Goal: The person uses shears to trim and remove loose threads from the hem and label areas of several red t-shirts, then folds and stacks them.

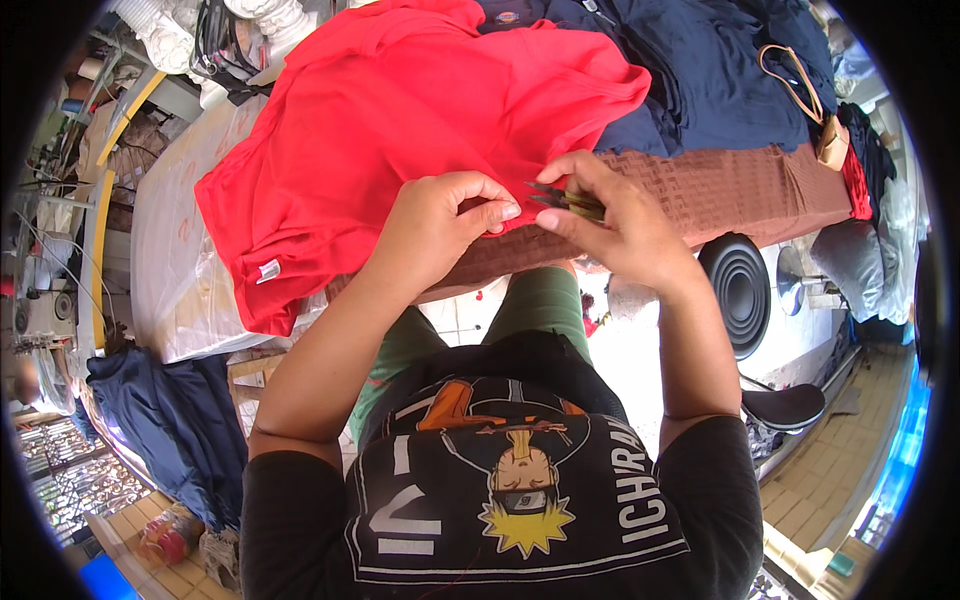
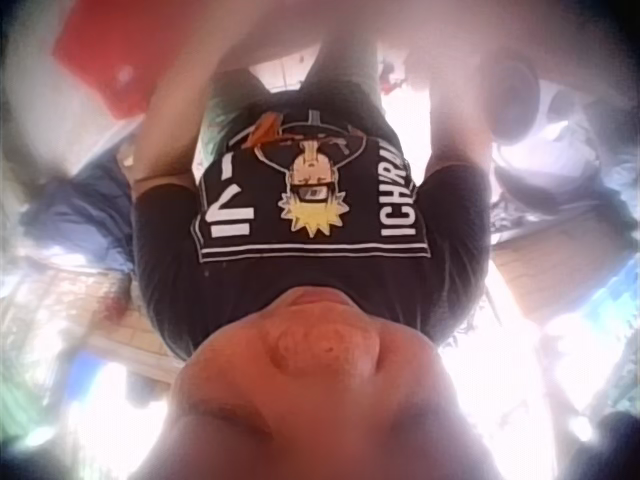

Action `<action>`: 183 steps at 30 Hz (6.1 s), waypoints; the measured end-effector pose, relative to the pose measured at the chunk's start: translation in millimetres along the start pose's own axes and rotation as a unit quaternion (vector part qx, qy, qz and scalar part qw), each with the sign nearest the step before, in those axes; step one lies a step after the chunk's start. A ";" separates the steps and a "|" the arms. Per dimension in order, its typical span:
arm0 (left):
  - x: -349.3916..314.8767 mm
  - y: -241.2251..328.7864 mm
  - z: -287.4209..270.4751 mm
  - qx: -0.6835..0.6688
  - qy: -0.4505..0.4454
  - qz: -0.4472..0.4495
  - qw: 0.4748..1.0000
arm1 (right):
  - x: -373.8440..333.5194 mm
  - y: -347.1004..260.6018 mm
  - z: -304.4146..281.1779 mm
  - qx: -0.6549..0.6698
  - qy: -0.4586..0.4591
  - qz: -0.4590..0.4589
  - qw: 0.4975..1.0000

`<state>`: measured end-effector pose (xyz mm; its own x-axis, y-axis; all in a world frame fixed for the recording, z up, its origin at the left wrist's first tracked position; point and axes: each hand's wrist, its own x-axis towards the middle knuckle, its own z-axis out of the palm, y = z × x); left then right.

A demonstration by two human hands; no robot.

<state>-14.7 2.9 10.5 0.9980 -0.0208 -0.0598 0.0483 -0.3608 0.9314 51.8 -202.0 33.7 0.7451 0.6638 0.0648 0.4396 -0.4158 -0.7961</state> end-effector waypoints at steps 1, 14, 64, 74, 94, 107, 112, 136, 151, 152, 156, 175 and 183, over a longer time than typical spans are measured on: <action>0.0 -1.0 0.5 -0.007 0.003 0.001 1.000 | 0.3 4.1 -3.3 -0.021 0.012 -0.039 0.999; 0.2 -6.8 9.2 -0.015 0.034 0.042 0.998 | 2.0 2.7 0.6 -0.126 -0.011 -0.125 0.984; -61.7 -41.0 4.4 0.137 0.124 0.095 0.978 | -29.0 16.3 65.4 -0.110 0.095 -0.118 0.982; -61.4 -42.2 9.6 0.133 0.126 0.116 0.976 | -25.0 17.7 70.0 -0.144 0.116 -0.148 0.972; -62.1 -41.4 11.4 0.150 0.135 0.134 0.970 | -25.4 17.0 69.8 -0.159 0.116 -0.166 0.966; -62.6 -41.9 12.9 0.158 0.119 0.142 0.970 | -24.4 16.5 73.9 -0.151 0.124 -0.165 0.967; -60.7 -39.8 8.6 0.142 0.093 0.143 0.975 | -22.5 22.6 72.8 -0.139 0.154 -0.151 0.966; 19.0 -34.6 -32.1 -0.572 -0.148 -0.129 0.796 | 26.4 23.9 38.2 0.003 0.201 -0.037 0.979; -20.0 13.6 -59.1 0.023 -0.199 0.061 0.978 | 22.0 19.5 34.4 -0.092 0.212 -0.192 0.954; -32.9 30.1 -63.9 0.215 -0.192 0.109 0.951 | 16.5 19.6 26.7 -0.084 0.232 -0.180 0.952; -50.7 47.9 -75.9 0.416 -0.175 0.182 0.874 | 9.5 9.5 -10.3 -0.115 0.227 -0.132 0.958; -40.5 33.8 -35.7 0.293 -0.163 -0.062 0.940 | -10.5 64.6 -51.3 -0.001 0.293 -0.045 0.955; -7.3 -58.9 25.1 0.293 0.105 0.172 0.935 | -3.9 26.0 -14.6 0.201 0.244 -0.002 0.949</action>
<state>-25.9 0.9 -52.9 0.9396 -0.0676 0.3357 -0.2451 -0.8172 0.5217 67.6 -224.5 21.6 0.9307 0.2572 0.2601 0.2884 -0.0784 -0.9543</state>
